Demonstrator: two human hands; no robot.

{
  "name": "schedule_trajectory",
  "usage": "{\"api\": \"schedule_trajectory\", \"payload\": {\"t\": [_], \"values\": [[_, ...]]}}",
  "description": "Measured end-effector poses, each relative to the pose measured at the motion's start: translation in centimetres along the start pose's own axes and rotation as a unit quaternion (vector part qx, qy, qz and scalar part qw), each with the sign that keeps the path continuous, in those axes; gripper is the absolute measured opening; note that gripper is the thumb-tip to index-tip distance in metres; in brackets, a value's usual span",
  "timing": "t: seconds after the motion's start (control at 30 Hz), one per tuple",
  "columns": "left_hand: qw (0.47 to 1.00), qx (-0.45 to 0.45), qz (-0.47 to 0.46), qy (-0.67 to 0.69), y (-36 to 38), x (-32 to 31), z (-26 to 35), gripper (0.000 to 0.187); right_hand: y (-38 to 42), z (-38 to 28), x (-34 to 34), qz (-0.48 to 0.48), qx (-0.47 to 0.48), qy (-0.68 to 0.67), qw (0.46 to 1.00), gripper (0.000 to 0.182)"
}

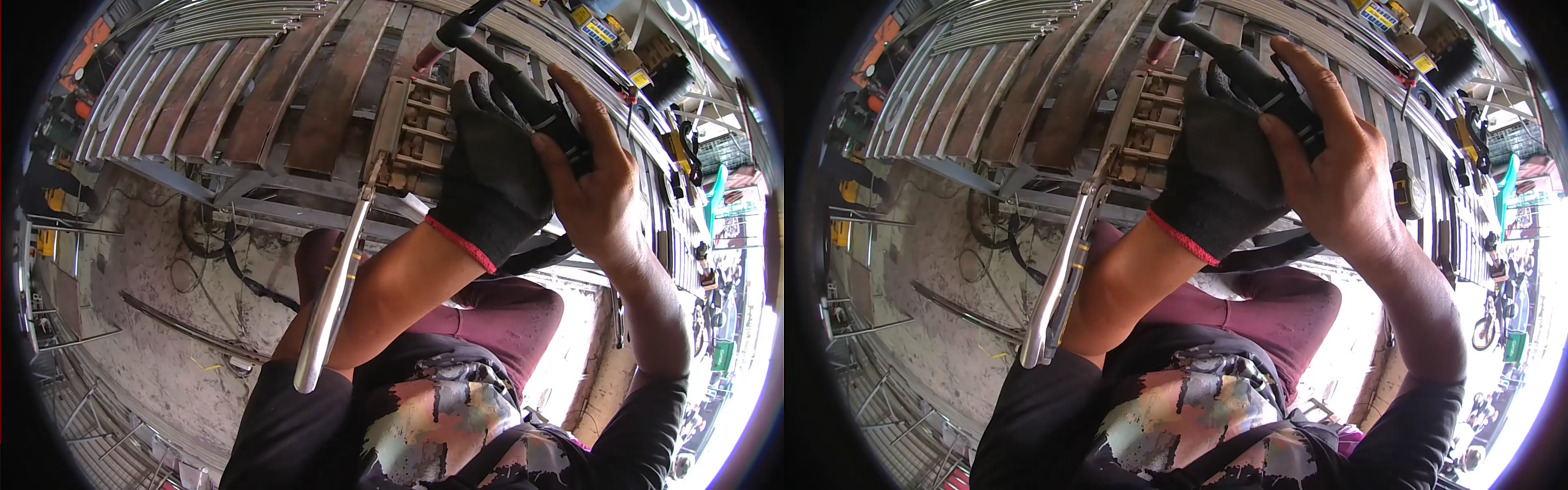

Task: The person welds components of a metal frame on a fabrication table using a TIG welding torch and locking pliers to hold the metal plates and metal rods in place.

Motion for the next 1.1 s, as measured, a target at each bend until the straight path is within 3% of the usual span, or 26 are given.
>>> {"api": "schedule_trajectory", "payload": {"t": [0.23, 0.37, 0.77, 0.93, 1.1], "values": [[1.0, -0.004, 0.021, -0.005, 0.0, 0.1, 0.0, 0.044, -0.5, -0.8, 0.3, -0.041, -0.045, 0.004, 0.998, 0.062], [0.999, -0.017, 0.049, -0.003, 0.2, -0.1, -0.2, 0.043, -0.7, -0.8, 0.2, -0.02, -0.003, 0.024, 1.0, 0.061], [0.992, 0.017, 0.043, 0.117, 0.8, -1.6, -0.3, 0.047, -0.7, -1.2, 0.2, -0.054, -0.049, 0.017, 0.997, 0.056], [0.996, -0.001, 0.082, 0.039, 0.0, 0.5, 0.1, 0.046, -0.4, -0.9, 0.2, -0.035, -0.043, 0.02, 0.998, 0.061], [0.998, -0.002, 0.063, 0.022, 0.1, 0.1, 0.0, 0.044, 0.0, -0.6, -0.1, 0.0, -0.013, 0.025, 1.0, 0.066]]}}
Point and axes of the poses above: each hand's wrist, its own y-axis away from the middle knuckle, its own x-axis out of the back of the hand, z = x × y, the point moved 4 cm from there along -y, towards the middle knuckle, and after that the axes turned 14 degrees about -x, right-handed, at the moved point
